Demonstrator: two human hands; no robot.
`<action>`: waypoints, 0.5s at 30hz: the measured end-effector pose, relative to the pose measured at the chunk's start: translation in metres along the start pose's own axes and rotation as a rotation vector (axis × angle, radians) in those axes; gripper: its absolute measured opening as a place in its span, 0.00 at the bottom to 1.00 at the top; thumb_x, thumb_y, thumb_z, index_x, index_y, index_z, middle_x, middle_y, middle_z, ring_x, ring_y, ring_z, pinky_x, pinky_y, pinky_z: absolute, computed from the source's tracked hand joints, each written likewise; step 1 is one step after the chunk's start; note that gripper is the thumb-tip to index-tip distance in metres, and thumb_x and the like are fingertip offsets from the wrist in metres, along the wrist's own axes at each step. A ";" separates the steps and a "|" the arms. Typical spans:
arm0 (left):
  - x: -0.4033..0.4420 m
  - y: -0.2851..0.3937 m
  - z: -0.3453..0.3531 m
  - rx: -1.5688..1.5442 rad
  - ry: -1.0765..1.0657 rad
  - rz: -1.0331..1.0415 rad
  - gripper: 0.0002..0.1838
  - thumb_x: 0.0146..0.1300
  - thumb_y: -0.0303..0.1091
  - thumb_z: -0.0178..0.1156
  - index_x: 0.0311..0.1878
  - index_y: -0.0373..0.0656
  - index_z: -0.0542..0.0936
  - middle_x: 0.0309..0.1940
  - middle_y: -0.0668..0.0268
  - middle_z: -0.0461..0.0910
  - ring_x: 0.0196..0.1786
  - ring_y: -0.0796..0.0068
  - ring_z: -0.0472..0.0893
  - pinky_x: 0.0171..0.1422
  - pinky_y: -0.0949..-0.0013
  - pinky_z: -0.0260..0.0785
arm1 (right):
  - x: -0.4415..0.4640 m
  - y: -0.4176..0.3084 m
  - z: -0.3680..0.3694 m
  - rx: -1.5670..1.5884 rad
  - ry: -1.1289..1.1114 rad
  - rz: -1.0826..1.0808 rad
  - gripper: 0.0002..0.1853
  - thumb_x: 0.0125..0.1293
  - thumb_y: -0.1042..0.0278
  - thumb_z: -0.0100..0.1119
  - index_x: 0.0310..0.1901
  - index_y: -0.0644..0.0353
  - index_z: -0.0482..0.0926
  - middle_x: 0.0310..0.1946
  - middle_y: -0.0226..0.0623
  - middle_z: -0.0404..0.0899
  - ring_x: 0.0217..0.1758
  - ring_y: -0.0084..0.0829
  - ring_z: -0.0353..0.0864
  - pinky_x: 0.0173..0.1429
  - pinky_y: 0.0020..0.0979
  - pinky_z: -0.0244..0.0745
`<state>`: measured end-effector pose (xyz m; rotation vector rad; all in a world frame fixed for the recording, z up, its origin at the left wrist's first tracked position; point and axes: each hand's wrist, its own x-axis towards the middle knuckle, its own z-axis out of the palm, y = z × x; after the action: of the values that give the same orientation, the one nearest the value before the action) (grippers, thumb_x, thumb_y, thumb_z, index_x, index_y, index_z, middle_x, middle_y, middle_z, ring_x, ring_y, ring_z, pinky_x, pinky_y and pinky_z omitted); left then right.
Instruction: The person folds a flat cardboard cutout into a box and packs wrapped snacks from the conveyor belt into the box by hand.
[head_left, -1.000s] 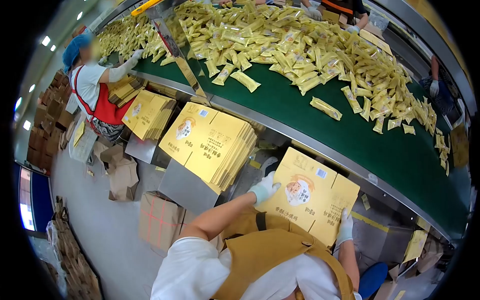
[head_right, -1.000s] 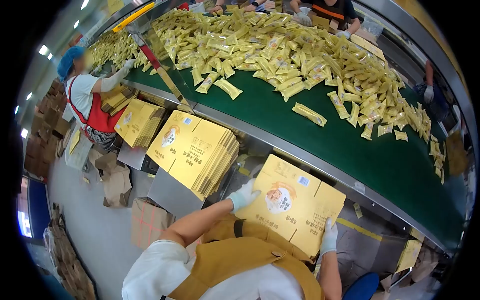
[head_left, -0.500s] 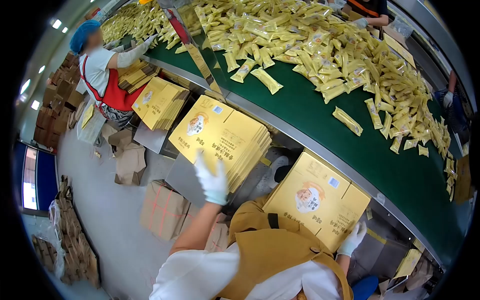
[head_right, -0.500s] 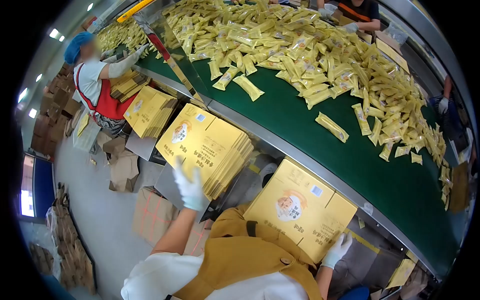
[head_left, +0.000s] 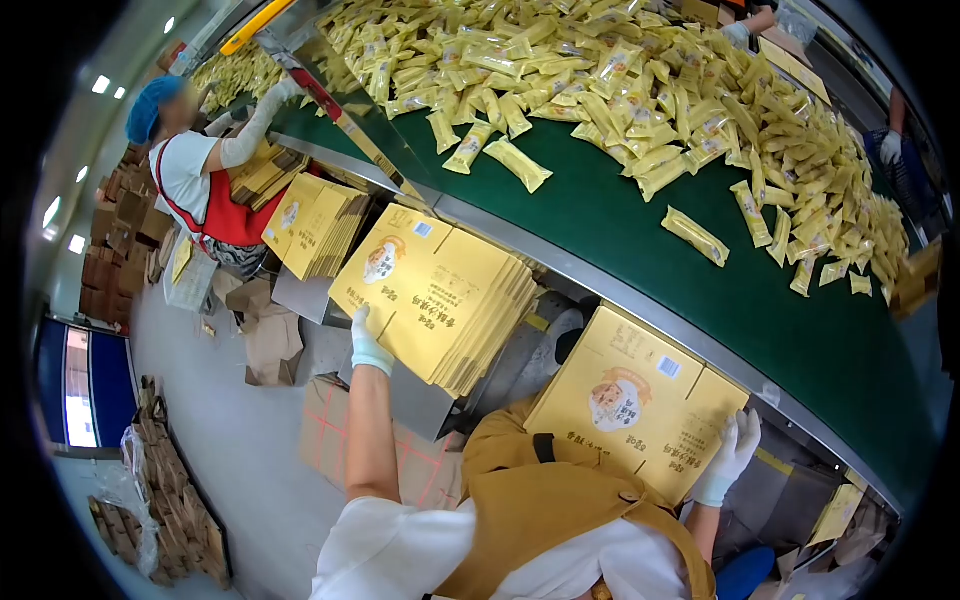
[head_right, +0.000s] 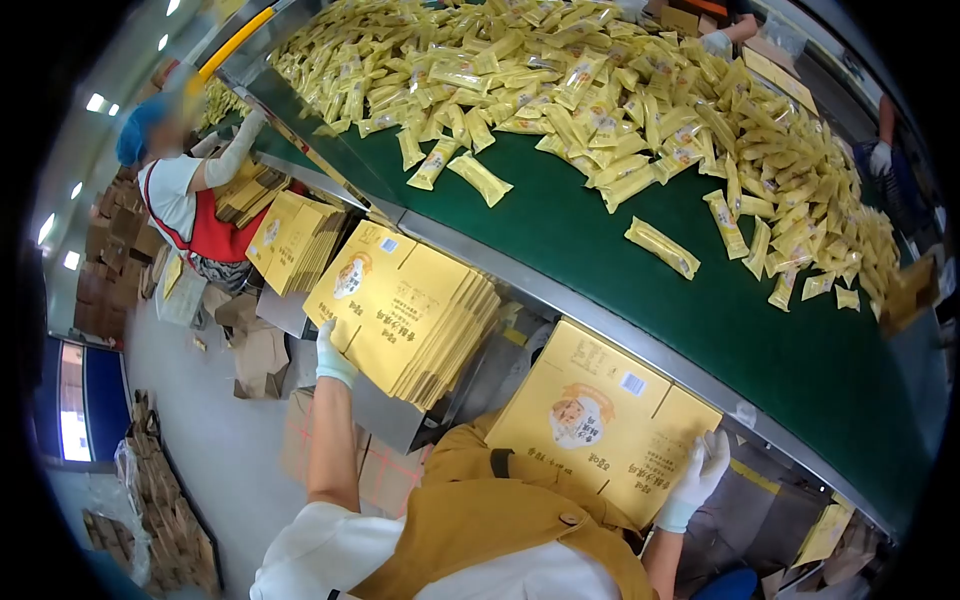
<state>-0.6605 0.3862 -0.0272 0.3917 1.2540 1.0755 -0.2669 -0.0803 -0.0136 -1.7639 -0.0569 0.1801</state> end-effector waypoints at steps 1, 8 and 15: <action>-0.003 0.003 0.004 0.016 0.020 0.019 0.30 0.70 0.53 0.53 0.68 0.45 0.72 0.63 0.57 0.79 0.61 0.54 0.80 0.66 0.51 0.72 | 0.000 0.000 0.001 0.007 -0.017 0.004 0.30 0.74 0.67 0.59 0.72 0.67 0.62 0.64 0.48 0.71 0.62 0.33 0.73 0.66 0.32 0.70; 0.022 0.015 -0.028 -0.001 -0.134 -0.117 0.31 0.70 0.52 0.56 0.70 0.44 0.71 0.63 0.57 0.79 0.60 0.54 0.80 0.65 0.50 0.74 | -0.003 -0.012 0.012 0.021 -0.108 -0.023 0.31 0.74 0.67 0.58 0.73 0.66 0.61 0.65 0.49 0.70 0.60 0.32 0.75 0.63 0.32 0.72; 0.011 0.020 -0.029 0.114 -0.271 -0.072 0.33 0.68 0.51 0.60 0.71 0.42 0.69 0.63 0.57 0.79 0.62 0.57 0.80 0.67 0.54 0.74 | -0.010 0.003 0.009 -0.002 -0.166 -0.032 0.30 0.75 0.63 0.56 0.74 0.63 0.61 0.65 0.47 0.70 0.57 0.33 0.78 0.62 0.34 0.75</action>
<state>-0.6961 0.3964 -0.0280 0.5560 1.0811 0.8603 -0.2788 -0.0732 -0.0171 -1.7460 -0.2053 0.3037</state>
